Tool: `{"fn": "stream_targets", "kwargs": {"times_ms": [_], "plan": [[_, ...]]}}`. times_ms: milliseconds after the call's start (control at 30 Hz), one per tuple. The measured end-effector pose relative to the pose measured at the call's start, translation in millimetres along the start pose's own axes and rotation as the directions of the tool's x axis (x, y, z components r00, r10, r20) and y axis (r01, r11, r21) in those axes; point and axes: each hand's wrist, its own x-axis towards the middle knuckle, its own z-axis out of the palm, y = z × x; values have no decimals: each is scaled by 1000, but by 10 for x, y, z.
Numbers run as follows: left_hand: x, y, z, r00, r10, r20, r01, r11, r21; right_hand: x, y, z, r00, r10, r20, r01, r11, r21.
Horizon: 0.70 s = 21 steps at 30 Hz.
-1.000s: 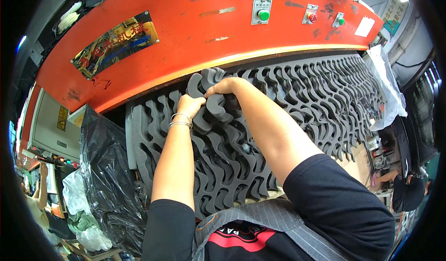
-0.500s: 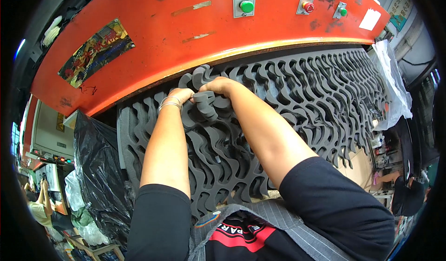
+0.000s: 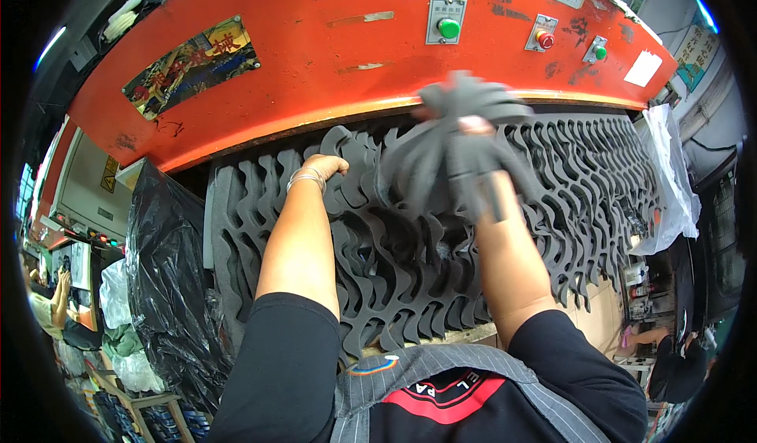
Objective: Operating a hydraulic press machine to cut foam shoe components and collecting the finished pieces into a bag.
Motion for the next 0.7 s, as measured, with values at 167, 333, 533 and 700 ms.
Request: {"fn": "stream_targets", "kwargs": {"times_ms": [167, 333, 533, 700], "plan": [[748, -730, -14, 982, 154, -110, -173, 965, -196, 476, 904, 951, 949, 187, 256, -126, 963, -238], [853, -1805, -302, 813, 254, -524, -543, 656, -524, 596, 878, 1727, 933, 181, 310, 44, 799, -600], [-1060, -680, 201, 798, 277, -535, -592, 191, -783, 771, 835, 931, 934, 338, 120, -185, 740, -647], [-1617, -1467, -645, 667, 197, -718, -726, -42, -686, 736, 1043, 1057, 940, 305, 156, -39, 548, -836]]}}
